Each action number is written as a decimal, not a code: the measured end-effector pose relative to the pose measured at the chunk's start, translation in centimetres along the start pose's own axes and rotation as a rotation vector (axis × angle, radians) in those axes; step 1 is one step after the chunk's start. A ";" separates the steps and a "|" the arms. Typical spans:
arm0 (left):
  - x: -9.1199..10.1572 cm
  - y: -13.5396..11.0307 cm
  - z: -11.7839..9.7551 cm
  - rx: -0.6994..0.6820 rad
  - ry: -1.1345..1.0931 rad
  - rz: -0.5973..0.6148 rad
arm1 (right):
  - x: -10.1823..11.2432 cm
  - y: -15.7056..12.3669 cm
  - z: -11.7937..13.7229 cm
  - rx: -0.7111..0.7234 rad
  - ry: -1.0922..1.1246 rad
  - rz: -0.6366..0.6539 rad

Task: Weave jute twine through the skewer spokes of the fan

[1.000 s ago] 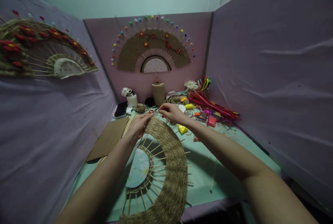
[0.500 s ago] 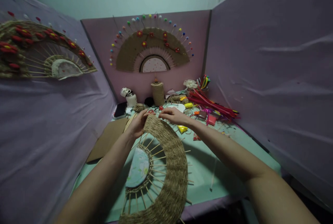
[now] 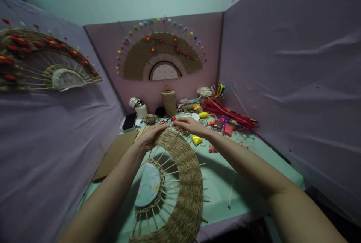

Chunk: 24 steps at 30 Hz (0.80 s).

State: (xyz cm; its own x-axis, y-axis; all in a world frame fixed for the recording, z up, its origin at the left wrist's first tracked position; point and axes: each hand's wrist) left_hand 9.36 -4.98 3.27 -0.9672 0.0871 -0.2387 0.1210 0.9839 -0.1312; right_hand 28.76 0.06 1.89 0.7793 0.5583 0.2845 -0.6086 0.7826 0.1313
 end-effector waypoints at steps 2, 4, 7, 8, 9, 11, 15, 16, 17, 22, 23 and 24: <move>0.0 -0.1 -0.1 0.015 -0.010 -0.001 | 0.1 0.1 -0.6 -0.023 0.100 0.004; 0.1 -0.2 -0.3 0.027 -0.026 -0.013 | 0.2 0.1 -1.4 -0.035 0.167 -0.006; 0.1 -0.4 -0.6 0.031 -0.043 -0.024 | 0.1 -0.1 -2.2 -0.060 0.221 -0.031; 0.2 -0.4 -0.7 0.036 -0.047 -0.023 | 0.1 -0.4 -2.3 -0.068 0.220 -0.034; 0.3 -0.5 -0.7 0.043 -0.052 -0.023 | 0.0 -0.7 -2.4 -0.074 0.205 -0.032; 0.5 -0.5 -0.8 0.053 -0.060 -0.026 | -0.2 -1.5 -2.3 -0.072 0.129 -0.026; 1.0 -0.6 -0.8 0.069 -0.062 -0.008 | -0.4 -3.0 -1.3 -0.019 -0.096 -0.063; 1.2 -0.6 -0.7 0.077 -0.064 0.000 | -0.5 -3.3 -1.0 -0.002 -0.137 -0.078; 1.3 -0.6 -0.7 0.086 -0.067 0.006 | -0.6 -3.5 -0.7 0.016 -0.167 -0.092; 1.8 -0.7 -0.8 0.114 -0.104 0.029 | -1.3 -4.1 0.6 0.107 -0.263 -0.158; 1.8 -0.7 -0.8 0.116 -0.115 0.036 | -1.5 -4.2 0.7 0.119 -0.278 -0.169; 1.9 -0.8 -0.9 0.118 -0.128 0.045 | -1.7 -4.3 0.8 0.129 -0.294 -0.180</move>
Point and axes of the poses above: each hand's wrist, its own y-axis towards the middle knuckle, its own x-axis out of the back of the hand, z = x × y, and after that the axes turned 6 degrees about -x, right-handed
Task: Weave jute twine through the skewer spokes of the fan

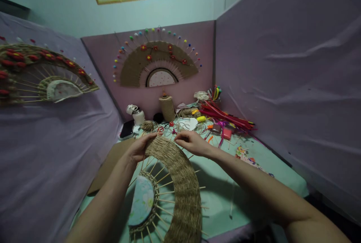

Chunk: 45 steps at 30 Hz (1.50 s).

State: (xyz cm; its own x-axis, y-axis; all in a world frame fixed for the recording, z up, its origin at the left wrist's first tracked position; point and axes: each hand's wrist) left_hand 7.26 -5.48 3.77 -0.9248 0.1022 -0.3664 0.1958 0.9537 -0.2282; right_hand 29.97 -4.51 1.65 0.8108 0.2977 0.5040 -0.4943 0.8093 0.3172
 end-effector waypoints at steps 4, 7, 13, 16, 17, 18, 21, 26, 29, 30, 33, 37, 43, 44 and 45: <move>0.0 -0.5 -0.2 -0.003 -0.048 0.063 | -0.2 -0.5 0.7 0.047 -0.077 -0.036; 0.2 -0.9 -0.2 -0.033 -0.045 0.132 | -0.2 -0.7 1.2 0.083 -0.095 -0.049; 1.2 -0.8 0.5 -0.060 -0.046 0.317 | -0.1 -1.0 1.9 0.131 -0.144 -0.055; 1.5 -0.6 0.8 -0.043 -0.047 0.325 | 0.1 -1.2 2.0 0.149 -0.179 -0.066; 1.5 -0.6 0.9 -0.041 -0.051 0.325 | 0.1 -1.3 2.1 0.151 -0.186 -0.070; 1.5 -0.6 0.9 -0.040 -0.057 0.325 | 0.2 -1.4 2.1 0.151 -0.189 -0.076; 1.5 -0.6 0.9 -0.040 -0.073 0.319 | 0.5 -1.7 2.3 0.151 -0.192 -0.103; 1.6 -0.7 1.1 -0.057 -0.087 0.279 | 0.9 -2.2 2.4 0.217 -0.258 -0.197; 1.9 -0.7 1.2 -0.070 -0.094 0.269 | 1.0 -2.8 2.4 0.252 -0.299 -0.228; 1.9 -0.7 1.3 -0.069 -0.093 0.264 | 1.1 -3.0 2.3 0.254 -0.310 -0.233; 2.0 -0.9 1.3 -0.067 -0.091 0.247 | 1.2 -3.8 2.3 0.243 -0.338 -0.228; 2.2 -1.0 1.4 -0.076 -0.094 0.242 | 1.2 -4.7 2.2 0.217 -0.354 -0.197; 2.3 -1.0 1.7 -0.067 -0.120 0.260 | 0.9 -5.4 1.5 0.203 -0.326 -0.126; 2.2 -1.1 1.7 -0.070 -0.123 0.253 | 0.8 -5.4 1.4 0.204 -0.316 -0.118; 2.2 -1.1 1.6 -0.073 -0.126 0.247 | 0.7 -5.5 1.3 0.204 -0.304 -0.112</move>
Point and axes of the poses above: each hand's wrist, its own y-axis towards the middle knuckle, its own x-axis out of the back of the hand, z = x × y, and after that the axes turned 6 degrees about -x, right-handed
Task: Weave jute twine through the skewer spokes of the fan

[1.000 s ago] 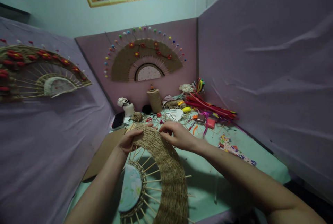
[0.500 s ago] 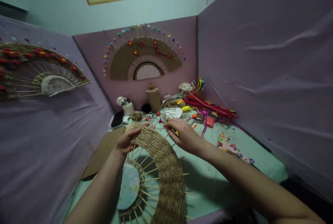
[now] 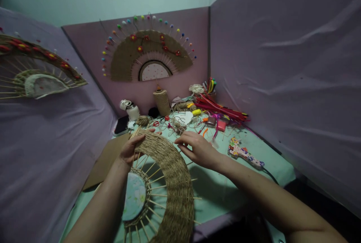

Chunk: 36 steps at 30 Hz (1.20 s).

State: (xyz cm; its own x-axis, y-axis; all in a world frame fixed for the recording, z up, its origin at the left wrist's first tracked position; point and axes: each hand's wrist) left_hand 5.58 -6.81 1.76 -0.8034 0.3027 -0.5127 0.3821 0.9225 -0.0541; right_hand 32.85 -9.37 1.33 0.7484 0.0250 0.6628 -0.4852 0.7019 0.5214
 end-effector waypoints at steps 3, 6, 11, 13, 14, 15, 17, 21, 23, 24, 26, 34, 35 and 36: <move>-0.3 -0.2 -0.1 -0.014 -0.004 -0.037 | -0.1 0.0 -0.1 -0.014 0.061 0.012; -0.4 -0.5 -0.1 -0.031 -0.016 -0.074 | 0.0 0.1 -0.1 -0.049 0.143 0.043; 0.3 -0.9 0.2 -0.036 -0.077 -0.043 | -0.1 0.4 -0.5 -0.132 0.294 0.118; 0.6 -0.9 0.3 -0.044 -0.107 -0.038 | -0.4 0.5 -1.0 -0.196 0.407 0.160; 0.8 -1.0 0.3 -0.048 -0.122 -0.041 | -0.6 0.5 -1.2 -0.236 0.474 0.180; 0.9 -1.0 0.4 -0.052 -0.136 -0.045 | -0.9 0.6 -1.3 -0.278 0.541 0.195; 1.0 -1.0 0.5 -0.061 -0.160 -0.061 | -1.4 0.6 -1.6 -0.360 0.656 0.211; 1.0 -1.2 0.5 -0.100 -0.199 -0.121 | -2.3 0.6 -1.6 -0.466 0.827 0.208; 1.1 -1.3 0.3 -0.118 -0.207 -0.166 | -2.8 0.6 -1.5 -0.491 0.912 0.206; 1.2 -1.4 0.3 -0.125 -0.209 -0.186 | -3.0 0.6 -1.4 -0.494 0.955 0.209; 1.5 -1.5 0.1 -0.143 -0.211 -0.210 | -3.3 0.7 -1.2 -0.487 1.013 0.229; 2.8 -2.7 -1.4 -0.262 -0.228 -0.254 | -3.3 1.6 0.2 -0.417 0.734 0.217; 2.9 -2.8 -1.5 -0.266 -0.228 -0.260 | -3.2 1.7 0.4 -0.370 0.648 0.205; 2.9 -3.0 -1.6 -0.267 -0.229 -0.264 | -3.0 1.8 0.6 -0.322 0.558 0.189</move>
Point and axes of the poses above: each hand's wrist, its own y-axis towards the middle knuckle, its own x-axis out of the back of the hand, z = x × y, and after that the axes turned 6 degrees about -x, right-handed
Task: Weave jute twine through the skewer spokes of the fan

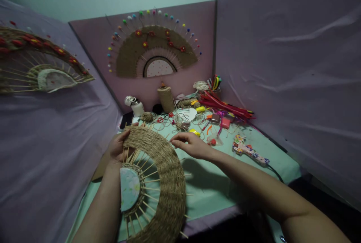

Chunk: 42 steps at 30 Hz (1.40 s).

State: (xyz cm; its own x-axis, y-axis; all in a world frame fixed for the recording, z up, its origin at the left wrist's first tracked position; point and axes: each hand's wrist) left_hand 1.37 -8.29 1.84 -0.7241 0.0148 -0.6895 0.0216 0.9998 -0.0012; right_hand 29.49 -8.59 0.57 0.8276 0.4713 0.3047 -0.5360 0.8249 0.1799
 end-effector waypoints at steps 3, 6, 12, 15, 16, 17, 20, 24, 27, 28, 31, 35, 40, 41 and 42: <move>0.0 -0.3 -0.2 0.007 -0.007 -0.007 | 0.2 -0.1 0.8 0.113 -0.240 -0.069; -0.2 -0.6 -0.3 0.017 -0.015 -0.022 | 0.2 -0.5 1.4 0.194 -0.387 -0.114; 0.0 -0.8 -0.8 -0.025 0.005 -0.035 | -0.7 -1.4 1.1 0.294 -0.519 -0.231; 0.3 -0.7 -1.0 -0.049 0.013 -0.044 | -1.2 -1.8 0.6 0.309 -0.531 -0.298; 0.4 -0.7 -1.0 -0.055 0.013 -0.042 | -1.4 -1.8 0.5 0.314 -0.527 -0.314; 0.5 -0.7 -1.0 -0.060 0.013 -0.039 | -1.5 -1.9 0.5 0.316 -0.518 -0.325; 0.6 -0.7 -1.0 -0.076 0.016 -0.045 | -1.9 -2.0 0.6 0.284 -0.444 -0.327; 0.6 -0.7 -1.0 -0.092 0.010 -0.070 | -2.4 -1.8 0.5 0.115 -0.225 -0.290; 0.6 -0.7 -1.1 -0.084 -0.008 -0.072 | -2.6 -1.2 0.0 -0.015 0.019 -0.245; 0.6 -0.8 -1.1 -0.085 -0.015 -0.076 | -2.7 -1.0 -0.2 -0.047 0.101 -0.225; 0.4 -0.9 -1.1 -0.101 -0.027 -0.087 | -2.8 -0.3 -0.4 -0.116 0.267 -0.178; 0.4 -0.9 -1.1 -0.122 -0.032 -0.089 | -2.9 0.4 -0.4 -0.221 0.377 -0.173; 0.8 -0.8 -1.1 -0.114 -0.038 -0.070 | -3.1 1.0 -0.4 -0.261 0.394 -0.113; 0.9 -0.8 -1.1 -0.111 -0.039 -0.067 | -3.1 1.0 -0.4 -0.266 0.385 -0.106; 1.0 -0.7 -1.1 -0.111 -0.041 -0.065 | -3.1 1.1 -0.3 -0.271 0.378 -0.101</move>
State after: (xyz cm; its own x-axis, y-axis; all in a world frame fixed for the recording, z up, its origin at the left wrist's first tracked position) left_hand -0.15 -9.00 1.98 -0.6926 -0.0481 -0.7197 -0.1024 0.9942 0.0321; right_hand 26.38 -9.09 -0.49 0.9030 0.4235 -0.0723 -0.4284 0.9005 -0.0750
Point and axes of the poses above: each hand's wrist, its own y-axis towards the middle knuckle, its own x-axis out of the back of the hand, z = x × y, and after that the axes turned 6 degrees about -x, right-handed
